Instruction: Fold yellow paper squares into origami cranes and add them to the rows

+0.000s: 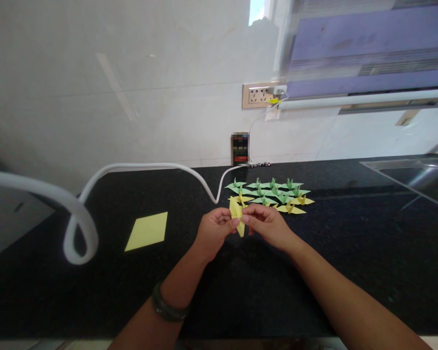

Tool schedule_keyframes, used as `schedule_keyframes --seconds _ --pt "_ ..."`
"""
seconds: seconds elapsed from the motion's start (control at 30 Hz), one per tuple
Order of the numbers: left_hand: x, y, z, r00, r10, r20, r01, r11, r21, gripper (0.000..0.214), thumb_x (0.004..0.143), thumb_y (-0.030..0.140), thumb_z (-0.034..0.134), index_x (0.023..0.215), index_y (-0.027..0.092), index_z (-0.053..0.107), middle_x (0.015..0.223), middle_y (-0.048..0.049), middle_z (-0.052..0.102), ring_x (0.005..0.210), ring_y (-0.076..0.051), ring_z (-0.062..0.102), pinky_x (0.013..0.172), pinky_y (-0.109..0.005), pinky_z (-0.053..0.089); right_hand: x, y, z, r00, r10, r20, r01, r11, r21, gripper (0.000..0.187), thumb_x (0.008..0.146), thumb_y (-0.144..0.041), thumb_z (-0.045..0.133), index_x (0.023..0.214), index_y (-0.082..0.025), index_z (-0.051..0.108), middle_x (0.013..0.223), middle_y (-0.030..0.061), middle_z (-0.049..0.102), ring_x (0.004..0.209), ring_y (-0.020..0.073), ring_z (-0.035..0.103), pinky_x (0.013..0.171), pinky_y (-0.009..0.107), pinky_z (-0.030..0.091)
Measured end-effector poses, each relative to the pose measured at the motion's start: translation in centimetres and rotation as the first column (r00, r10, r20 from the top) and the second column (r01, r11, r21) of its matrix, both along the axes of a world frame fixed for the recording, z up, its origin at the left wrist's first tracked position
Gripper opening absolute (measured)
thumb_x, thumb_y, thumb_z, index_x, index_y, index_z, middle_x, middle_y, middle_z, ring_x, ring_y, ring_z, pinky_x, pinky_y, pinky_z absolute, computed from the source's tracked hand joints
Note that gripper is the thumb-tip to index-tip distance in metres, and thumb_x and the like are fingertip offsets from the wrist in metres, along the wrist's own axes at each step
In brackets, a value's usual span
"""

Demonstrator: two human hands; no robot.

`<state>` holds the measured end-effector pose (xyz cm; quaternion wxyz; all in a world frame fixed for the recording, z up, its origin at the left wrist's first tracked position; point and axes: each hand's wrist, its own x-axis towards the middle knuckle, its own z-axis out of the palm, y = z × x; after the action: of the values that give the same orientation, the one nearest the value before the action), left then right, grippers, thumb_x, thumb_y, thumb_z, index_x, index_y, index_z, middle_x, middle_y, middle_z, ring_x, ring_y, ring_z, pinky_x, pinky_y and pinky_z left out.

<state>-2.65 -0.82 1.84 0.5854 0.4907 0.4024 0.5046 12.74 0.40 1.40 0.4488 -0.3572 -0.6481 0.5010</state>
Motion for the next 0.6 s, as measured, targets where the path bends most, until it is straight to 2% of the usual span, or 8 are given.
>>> schedule_keyframes --seconds 0.33,0.6 --pt "-0.03 -0.06 -0.07 0.995 0.059 -0.078 -0.057 0.998 0.031 0.021 0.058 0.027 0.067 0.068 0.012 0.056 0.054 0.0005 0.058 0.049 -0.008 0.052 0.050 -0.020 0.040 0.20 -0.06 0.14 0.999 0.051 -0.007 -0.051 0.999 -0.017 0.020 0.073 -0.033 0.055 0.079 -0.014 0.056 0.067 -0.0009 0.053 0.047 0.0056 0.046 0.044 0.019 0.041" --pt "-0.05 0.01 -0.33 0.994 0.061 -0.086 -0.058 0.997 0.043 0.020 0.060 0.027 0.066 0.068 0.012 0.056 0.054 0.0010 0.057 0.048 -0.007 0.049 0.049 -0.019 0.038 -0.28 -0.42 0.14 0.999 -0.025 0.043 0.023 0.999 0.040 0.018 0.075 -0.032 0.052 0.069 -0.015 0.053 0.060 -0.0021 0.049 0.048 0.0063 0.045 0.046 0.019 0.040"
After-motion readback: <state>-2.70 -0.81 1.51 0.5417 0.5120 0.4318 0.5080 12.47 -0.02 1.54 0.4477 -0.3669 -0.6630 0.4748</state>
